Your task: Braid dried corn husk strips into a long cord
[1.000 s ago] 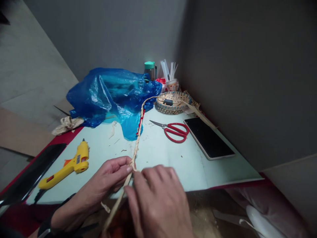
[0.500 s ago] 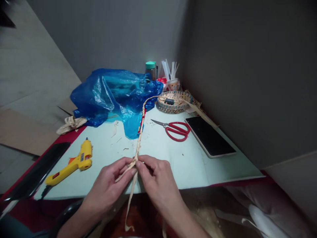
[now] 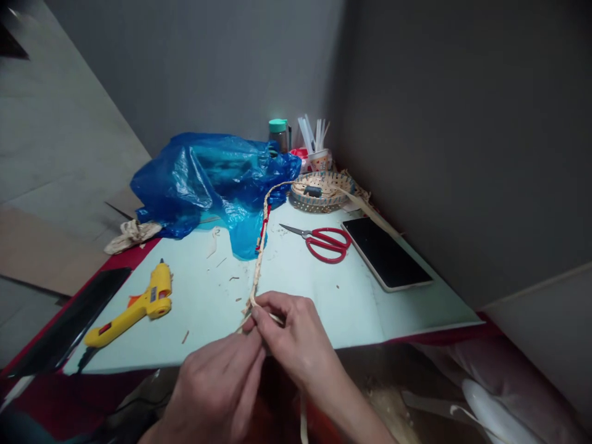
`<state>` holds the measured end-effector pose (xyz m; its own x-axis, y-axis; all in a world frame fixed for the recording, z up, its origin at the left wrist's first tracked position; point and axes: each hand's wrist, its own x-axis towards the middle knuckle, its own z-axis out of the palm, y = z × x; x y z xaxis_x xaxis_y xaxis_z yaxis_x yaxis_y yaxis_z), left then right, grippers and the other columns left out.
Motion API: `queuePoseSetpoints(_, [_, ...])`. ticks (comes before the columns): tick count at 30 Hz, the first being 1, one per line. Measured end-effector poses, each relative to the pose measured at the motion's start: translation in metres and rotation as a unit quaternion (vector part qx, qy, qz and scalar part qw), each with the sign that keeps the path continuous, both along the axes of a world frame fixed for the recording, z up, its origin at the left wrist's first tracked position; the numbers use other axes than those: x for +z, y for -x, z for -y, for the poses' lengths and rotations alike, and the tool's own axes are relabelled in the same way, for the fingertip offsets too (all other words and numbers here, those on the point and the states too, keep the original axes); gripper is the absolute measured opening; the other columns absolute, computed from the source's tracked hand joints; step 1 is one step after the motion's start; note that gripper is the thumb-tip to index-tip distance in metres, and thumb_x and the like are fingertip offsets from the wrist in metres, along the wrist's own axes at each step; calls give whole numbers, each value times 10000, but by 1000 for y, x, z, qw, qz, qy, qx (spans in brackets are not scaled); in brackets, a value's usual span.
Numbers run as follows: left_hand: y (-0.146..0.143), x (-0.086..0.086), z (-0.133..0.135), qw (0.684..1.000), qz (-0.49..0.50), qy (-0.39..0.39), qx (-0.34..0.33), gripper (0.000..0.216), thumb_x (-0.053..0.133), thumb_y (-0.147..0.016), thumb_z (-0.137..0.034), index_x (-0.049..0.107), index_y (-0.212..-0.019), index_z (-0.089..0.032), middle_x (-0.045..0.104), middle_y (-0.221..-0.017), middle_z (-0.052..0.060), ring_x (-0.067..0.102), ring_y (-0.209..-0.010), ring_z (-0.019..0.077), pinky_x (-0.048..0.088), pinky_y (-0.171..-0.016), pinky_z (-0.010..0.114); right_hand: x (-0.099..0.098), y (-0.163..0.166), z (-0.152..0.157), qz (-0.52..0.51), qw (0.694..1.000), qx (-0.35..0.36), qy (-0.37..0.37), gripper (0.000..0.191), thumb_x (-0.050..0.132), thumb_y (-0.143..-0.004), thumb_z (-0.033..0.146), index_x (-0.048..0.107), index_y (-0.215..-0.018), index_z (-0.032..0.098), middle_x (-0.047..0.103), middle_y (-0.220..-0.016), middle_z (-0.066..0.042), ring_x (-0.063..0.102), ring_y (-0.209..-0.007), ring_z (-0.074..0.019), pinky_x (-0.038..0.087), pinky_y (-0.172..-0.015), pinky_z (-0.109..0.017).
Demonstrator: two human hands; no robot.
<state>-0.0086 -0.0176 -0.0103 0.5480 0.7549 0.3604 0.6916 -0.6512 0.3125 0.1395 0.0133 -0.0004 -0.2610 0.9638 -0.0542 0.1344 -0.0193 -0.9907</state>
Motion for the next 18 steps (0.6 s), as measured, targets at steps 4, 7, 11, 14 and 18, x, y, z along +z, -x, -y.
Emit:
queuePoseSetpoints(4, [17,21,-14,973,163,141,83,158,479,-888,-245,622,-844,-195,623,-792,60,576,-759,190,429,-674,297,-6,0,1,-31,1000,-6,-4,266,469,-916,308,669,-846,148,652,-742,-22,559,-678,-124,426,-652,-227])
queuePoseSetpoints(7, [20,29,-29,922,249,273,118,181,514,-881,-307,584,-1015,-207,616,-975,60,573,-888,184,435,-784,289,-9,1,2,-83,996,7,-15,278,446,-933,313,650,-847,143,629,-750,-25,565,-742,-134,432,-733,-249])
queuePoseSetpoints(11, [9,22,-45,784,348,513,15,300,470,-901,-357,515,-1151,-197,552,-744,-8,443,-550,80,336,-506,191,-8,-3,3,-77,996,30,-42,271,401,-957,307,618,-910,151,619,-742,-17,582,-764,-137,438,-761,-259])
queuePoseSetpoints(14, [3,14,-48,741,377,555,9,291,491,-886,-387,557,-1050,-156,472,-629,-40,246,-457,50,164,-414,190,-4,-7,5,38,996,45,-73,257,379,-964,287,601,-1027,173,626,-739,-5,576,-704,-131,434,-689,-244])
queuePoseSetpoints(18, [3,16,-45,755,365,543,43,331,503,-872,-422,592,-1040,-152,399,-573,-61,214,-470,60,132,-416,199,-1,-11,14,205,969,16,-138,250,378,-949,219,554,-1126,208,658,-798,-20,596,-698,-149,424,-639,-249])
